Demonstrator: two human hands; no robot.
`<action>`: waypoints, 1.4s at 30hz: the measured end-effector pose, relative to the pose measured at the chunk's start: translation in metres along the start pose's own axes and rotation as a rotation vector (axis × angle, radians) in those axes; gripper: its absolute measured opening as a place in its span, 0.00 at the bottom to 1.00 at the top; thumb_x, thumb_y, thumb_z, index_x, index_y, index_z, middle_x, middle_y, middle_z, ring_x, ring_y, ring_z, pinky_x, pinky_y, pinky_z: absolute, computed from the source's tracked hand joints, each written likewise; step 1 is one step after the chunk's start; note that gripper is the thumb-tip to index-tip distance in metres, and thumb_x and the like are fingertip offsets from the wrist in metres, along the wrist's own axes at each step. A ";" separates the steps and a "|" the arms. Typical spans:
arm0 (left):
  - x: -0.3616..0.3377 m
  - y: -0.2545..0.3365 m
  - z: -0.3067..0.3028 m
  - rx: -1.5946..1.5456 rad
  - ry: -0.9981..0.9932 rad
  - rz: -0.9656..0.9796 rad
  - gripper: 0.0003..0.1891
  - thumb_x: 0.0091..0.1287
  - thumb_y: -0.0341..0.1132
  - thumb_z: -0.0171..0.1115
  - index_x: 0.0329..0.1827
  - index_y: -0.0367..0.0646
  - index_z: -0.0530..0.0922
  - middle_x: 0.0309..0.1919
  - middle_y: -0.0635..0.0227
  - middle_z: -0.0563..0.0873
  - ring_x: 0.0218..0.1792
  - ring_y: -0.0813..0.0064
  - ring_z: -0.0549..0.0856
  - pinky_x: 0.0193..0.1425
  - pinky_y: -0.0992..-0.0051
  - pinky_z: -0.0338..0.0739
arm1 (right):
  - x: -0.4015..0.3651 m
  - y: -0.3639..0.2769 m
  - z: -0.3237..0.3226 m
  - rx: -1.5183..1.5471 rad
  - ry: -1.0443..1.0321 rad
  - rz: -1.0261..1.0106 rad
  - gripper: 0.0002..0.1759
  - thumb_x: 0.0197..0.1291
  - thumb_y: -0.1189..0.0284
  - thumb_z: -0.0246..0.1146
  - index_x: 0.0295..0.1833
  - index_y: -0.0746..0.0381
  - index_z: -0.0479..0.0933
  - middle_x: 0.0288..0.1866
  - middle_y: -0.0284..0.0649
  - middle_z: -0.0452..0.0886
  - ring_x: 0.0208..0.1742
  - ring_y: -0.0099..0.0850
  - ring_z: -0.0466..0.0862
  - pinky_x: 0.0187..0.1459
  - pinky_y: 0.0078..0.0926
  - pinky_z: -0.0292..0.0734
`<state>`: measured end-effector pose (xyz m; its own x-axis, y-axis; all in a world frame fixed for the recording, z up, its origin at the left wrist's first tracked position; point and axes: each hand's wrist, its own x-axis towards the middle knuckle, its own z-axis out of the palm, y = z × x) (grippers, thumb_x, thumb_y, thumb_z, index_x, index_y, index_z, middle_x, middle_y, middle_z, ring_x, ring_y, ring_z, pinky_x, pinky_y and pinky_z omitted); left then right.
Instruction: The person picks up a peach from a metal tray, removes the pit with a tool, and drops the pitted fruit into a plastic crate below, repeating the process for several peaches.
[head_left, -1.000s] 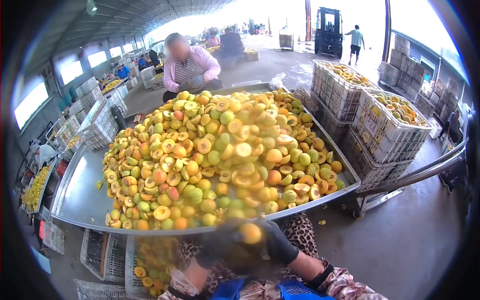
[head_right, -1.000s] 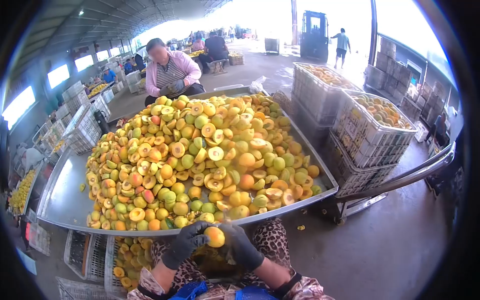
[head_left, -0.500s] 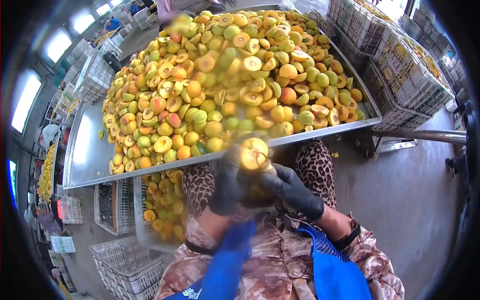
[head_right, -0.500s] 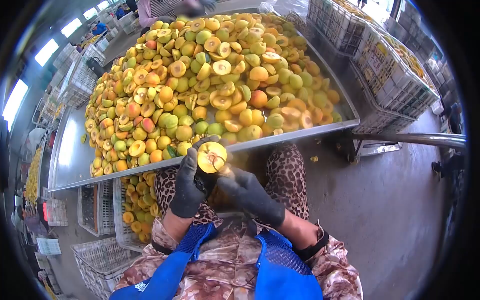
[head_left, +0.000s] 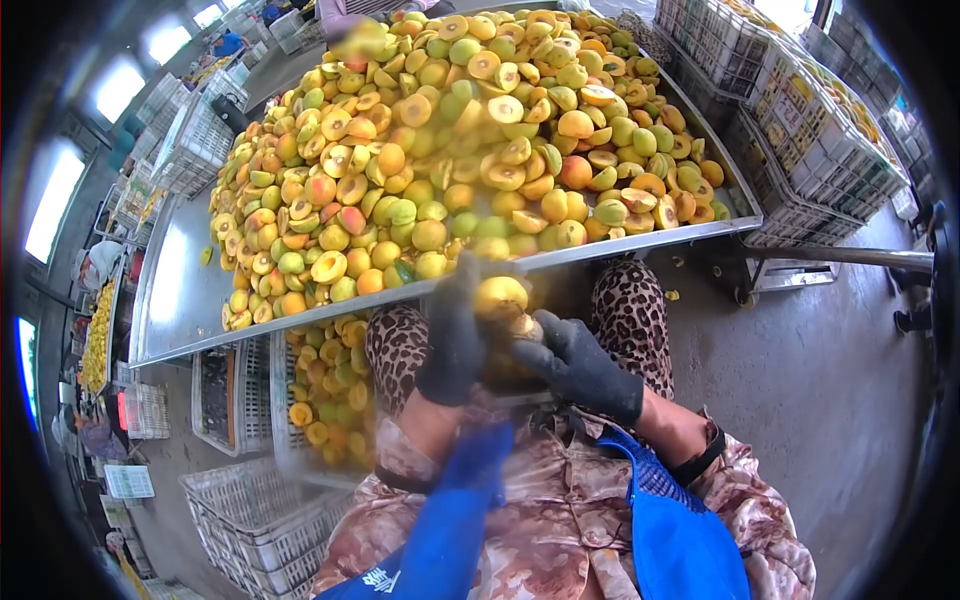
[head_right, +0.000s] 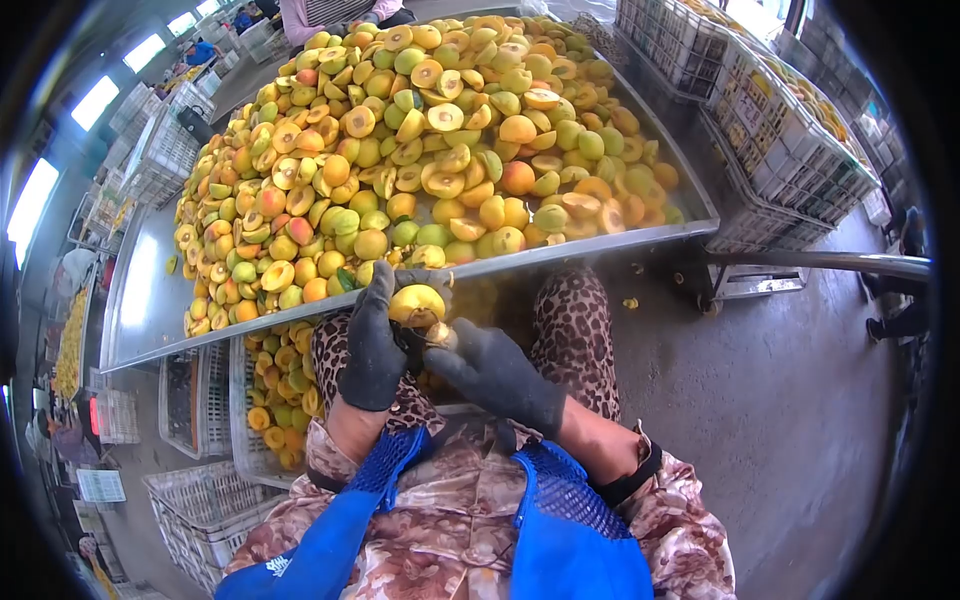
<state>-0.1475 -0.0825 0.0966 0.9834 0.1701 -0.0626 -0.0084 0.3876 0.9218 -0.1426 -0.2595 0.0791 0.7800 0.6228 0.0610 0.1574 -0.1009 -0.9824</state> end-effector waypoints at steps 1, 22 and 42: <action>-0.002 -0.005 0.001 -0.051 -0.014 -0.015 0.33 0.83 0.58 0.46 0.49 0.31 0.85 0.40 0.58 0.89 0.38 0.70 0.88 0.47 0.73 0.86 | -0.002 0.006 0.003 -0.030 0.023 -0.029 0.20 0.72 0.59 0.63 0.51 0.68 0.76 0.39 0.54 0.86 0.40 0.49 0.88 0.44 0.44 0.80; -0.032 0.018 0.035 0.314 0.041 0.458 0.25 0.84 0.50 0.50 0.41 0.34 0.82 0.38 0.55 0.89 0.37 0.65 0.88 0.47 0.67 0.84 | -0.012 0.000 0.008 0.410 -0.137 0.043 0.23 0.75 0.57 0.63 0.59 0.67 0.77 0.46 0.35 0.81 0.47 0.22 0.78 0.48 0.26 0.77; 0.088 0.005 -0.129 0.508 0.348 0.677 0.12 0.73 0.30 0.63 0.54 0.33 0.87 0.50 0.59 0.90 0.51 0.66 0.88 0.60 0.70 0.81 | -0.012 0.044 0.006 -0.375 -0.363 0.147 0.19 0.63 0.53 0.69 0.54 0.52 0.82 0.42 0.49 0.83 0.43 0.47 0.88 0.43 0.46 0.83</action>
<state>-0.0848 0.0510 0.0461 0.6866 0.5114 0.5168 -0.4019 -0.3254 0.8559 -0.1485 -0.2673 0.0338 0.5615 0.8024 -0.2025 0.3196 -0.4360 -0.8413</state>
